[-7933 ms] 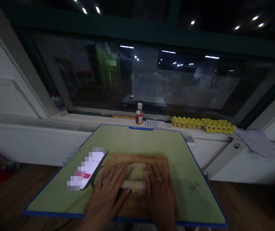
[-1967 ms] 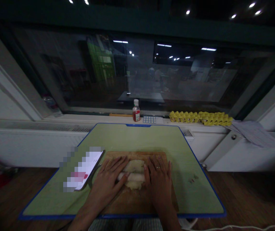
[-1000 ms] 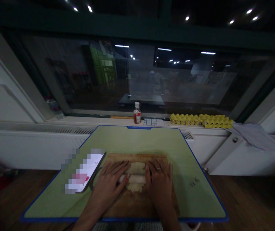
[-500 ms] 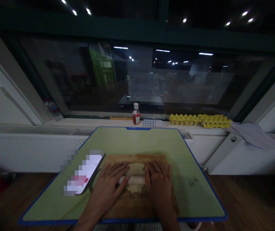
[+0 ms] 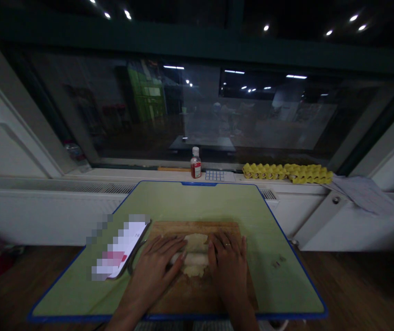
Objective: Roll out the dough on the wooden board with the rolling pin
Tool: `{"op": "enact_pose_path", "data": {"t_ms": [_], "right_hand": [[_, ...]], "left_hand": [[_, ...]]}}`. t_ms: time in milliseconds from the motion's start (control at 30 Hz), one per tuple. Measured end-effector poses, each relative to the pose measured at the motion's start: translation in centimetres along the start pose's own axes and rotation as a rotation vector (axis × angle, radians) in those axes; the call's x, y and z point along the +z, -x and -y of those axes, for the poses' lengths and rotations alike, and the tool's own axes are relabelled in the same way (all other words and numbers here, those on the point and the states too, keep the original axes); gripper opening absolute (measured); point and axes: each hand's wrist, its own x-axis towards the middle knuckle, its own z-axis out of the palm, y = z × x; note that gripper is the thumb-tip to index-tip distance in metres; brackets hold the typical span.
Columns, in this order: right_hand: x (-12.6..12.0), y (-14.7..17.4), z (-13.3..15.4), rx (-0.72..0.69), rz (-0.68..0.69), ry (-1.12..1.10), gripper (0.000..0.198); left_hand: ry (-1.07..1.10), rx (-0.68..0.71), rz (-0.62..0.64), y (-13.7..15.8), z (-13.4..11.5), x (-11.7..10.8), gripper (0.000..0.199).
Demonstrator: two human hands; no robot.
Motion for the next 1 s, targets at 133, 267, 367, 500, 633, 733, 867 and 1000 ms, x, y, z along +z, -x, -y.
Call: {"op": "enact_pose_path", "data": {"t_ms": [133, 267, 367, 500, 633, 733, 867, 1000], "right_hand": [[0.07, -0.01, -0.06, 0.001, 0.001, 0.011, 0.038], [-0.03, -0.03, -0.02, 0.005, 0.028, 0.008, 0.039], [0.02, -0.02, -0.04, 0.005, 0.026, 0.011, 0.039], [0.15, 0.01, -0.12, 0.008, -0.011, -0.001, 0.037], [0.07, 0.0, -0.07, 0.013, -0.002, -0.024, 0.037], [0.04, -0.01, 0.01, 0.018, -0.017, -0.029, 0.036], [0.11, -0.01, 0.07, 0.026, -0.026, -0.026, 0.036], [0.16, -0.01, 0.06, 0.022, -0.036, -0.01, 0.036]], "left_hand": [[0.004, 0.002, -0.01, 0.0, 0.08, 0.07, 0.031], [0.008, 0.008, -0.015, 0.0, 0.12, 0.18, 0.03], [0.009, 0.008, -0.015, -0.01, 0.08, 0.13, 0.03], [0.013, 0.002, -0.016, 0.0, 0.05, 0.02, 0.031], [0.012, 0.009, -0.013, -0.02, 0.03, -0.03, 0.031], [0.015, 0.011, -0.013, -0.02, -0.03, -0.05, 0.03], [0.007, 0.009, -0.027, 0.01, -0.04, -0.01, 0.03], [-0.016, 0.01, -0.023, -0.01, 0.05, 0.14, 0.031]]}}
